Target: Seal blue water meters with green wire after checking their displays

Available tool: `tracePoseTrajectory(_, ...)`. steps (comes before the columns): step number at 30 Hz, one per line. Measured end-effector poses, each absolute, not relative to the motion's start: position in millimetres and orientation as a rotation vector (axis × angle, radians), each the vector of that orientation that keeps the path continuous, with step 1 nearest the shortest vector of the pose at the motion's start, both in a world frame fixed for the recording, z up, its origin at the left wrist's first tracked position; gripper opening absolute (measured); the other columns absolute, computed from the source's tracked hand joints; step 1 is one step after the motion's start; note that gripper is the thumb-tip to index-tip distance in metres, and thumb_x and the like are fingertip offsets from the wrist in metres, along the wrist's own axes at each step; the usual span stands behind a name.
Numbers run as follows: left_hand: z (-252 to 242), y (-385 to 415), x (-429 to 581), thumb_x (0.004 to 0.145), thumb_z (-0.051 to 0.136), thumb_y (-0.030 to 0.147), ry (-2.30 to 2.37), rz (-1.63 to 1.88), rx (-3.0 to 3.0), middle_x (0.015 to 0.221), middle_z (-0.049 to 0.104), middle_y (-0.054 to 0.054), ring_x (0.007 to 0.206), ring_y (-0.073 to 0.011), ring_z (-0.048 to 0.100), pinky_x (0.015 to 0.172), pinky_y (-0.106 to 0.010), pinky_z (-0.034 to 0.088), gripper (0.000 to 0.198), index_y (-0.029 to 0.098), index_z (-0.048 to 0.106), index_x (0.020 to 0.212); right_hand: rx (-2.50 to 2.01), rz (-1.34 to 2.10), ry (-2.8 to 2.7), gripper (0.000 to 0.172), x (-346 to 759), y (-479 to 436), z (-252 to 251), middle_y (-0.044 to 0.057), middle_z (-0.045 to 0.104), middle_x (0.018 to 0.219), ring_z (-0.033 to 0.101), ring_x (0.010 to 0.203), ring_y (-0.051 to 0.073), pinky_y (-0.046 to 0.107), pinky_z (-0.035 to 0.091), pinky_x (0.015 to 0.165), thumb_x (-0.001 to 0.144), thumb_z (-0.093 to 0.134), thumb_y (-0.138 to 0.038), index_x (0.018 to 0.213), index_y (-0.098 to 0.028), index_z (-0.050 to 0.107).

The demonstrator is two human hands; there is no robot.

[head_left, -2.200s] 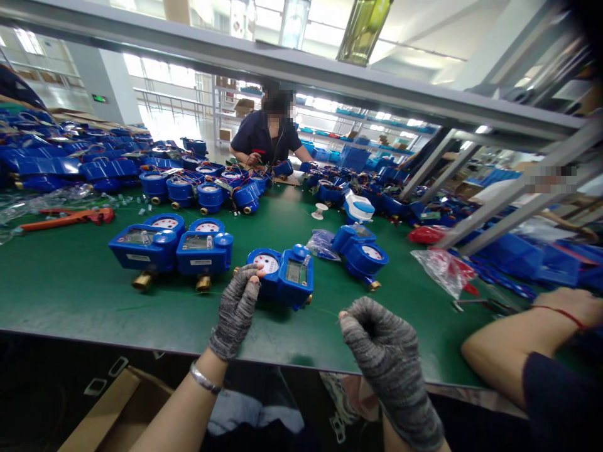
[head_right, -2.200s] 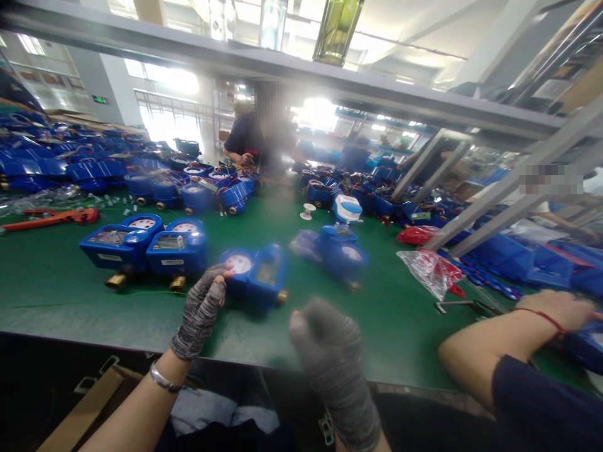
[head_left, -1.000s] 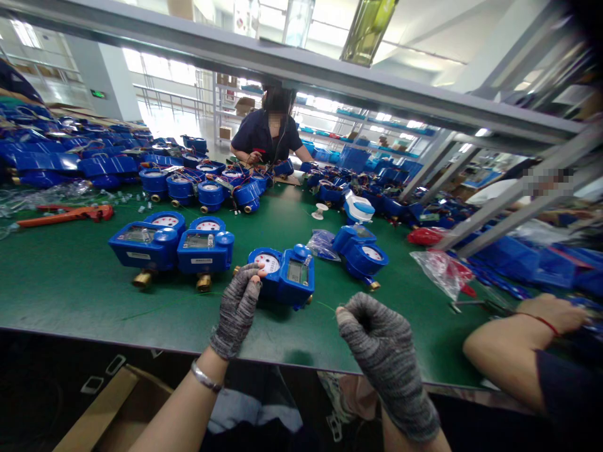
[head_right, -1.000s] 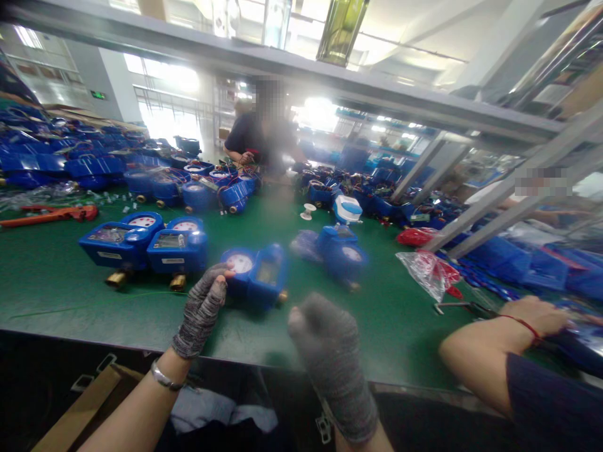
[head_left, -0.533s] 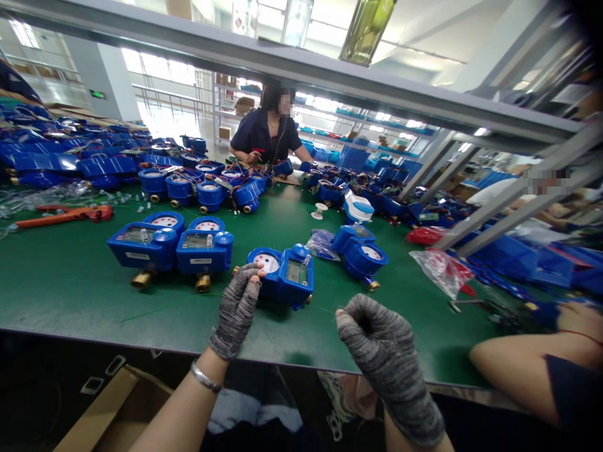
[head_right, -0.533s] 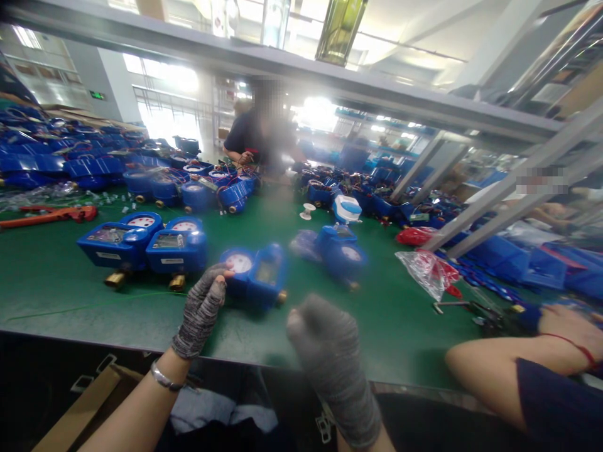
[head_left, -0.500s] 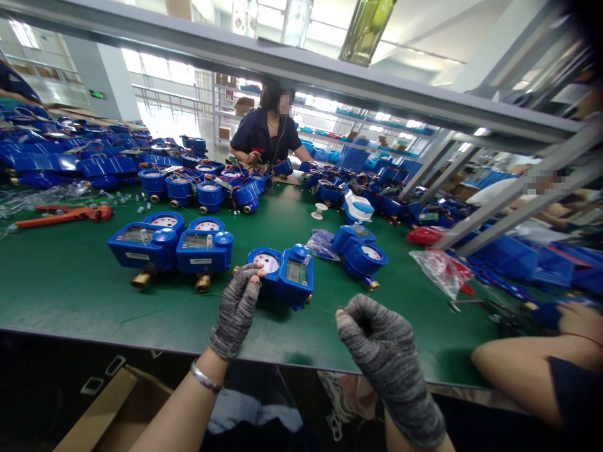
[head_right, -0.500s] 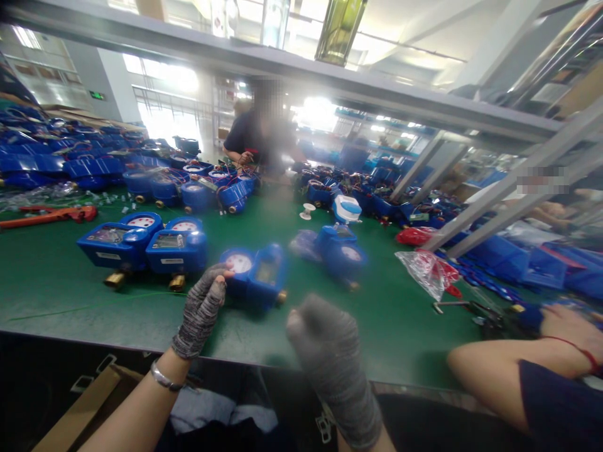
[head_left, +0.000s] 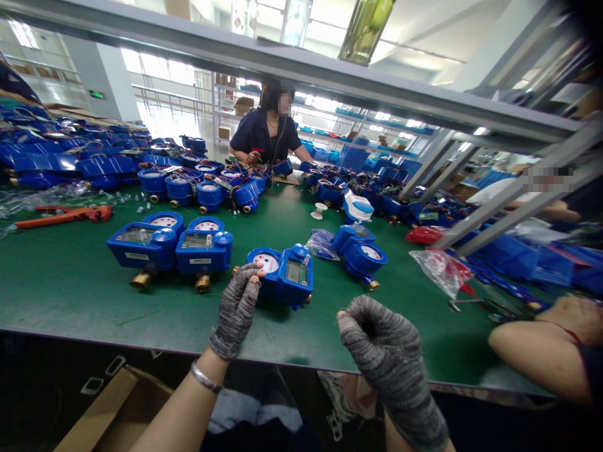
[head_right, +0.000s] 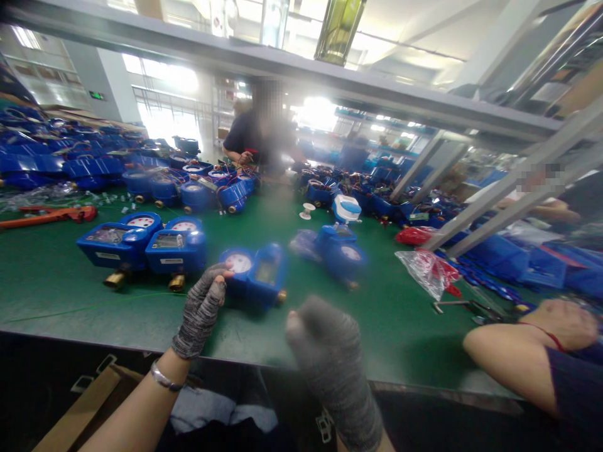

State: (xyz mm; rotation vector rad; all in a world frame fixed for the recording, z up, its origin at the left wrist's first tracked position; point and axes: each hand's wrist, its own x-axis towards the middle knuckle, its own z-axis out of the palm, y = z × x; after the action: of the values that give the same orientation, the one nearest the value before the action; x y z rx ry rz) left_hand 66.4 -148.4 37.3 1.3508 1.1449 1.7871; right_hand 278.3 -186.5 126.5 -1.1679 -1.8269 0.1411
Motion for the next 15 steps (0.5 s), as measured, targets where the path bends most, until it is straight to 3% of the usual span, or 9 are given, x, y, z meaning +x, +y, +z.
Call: tracePoseTrajectory(15,36.7,-148.1,66.3,0.094,0.054,0.033,1.142,1.787,1.337,0.114,0.065,-0.007,0.062,-0.0105,0.05,0.063,-0.027,0.045,0.022,0.019,0.069,0.102,-1.187,0.151,-1.865,0.026,278.2,-184.1,123.5,-0.003,0.054,0.053,0.048,0.046,0.011,0.023,0.039,0.047,0.083,0.057,-0.023,0.059,-0.021,0.049)
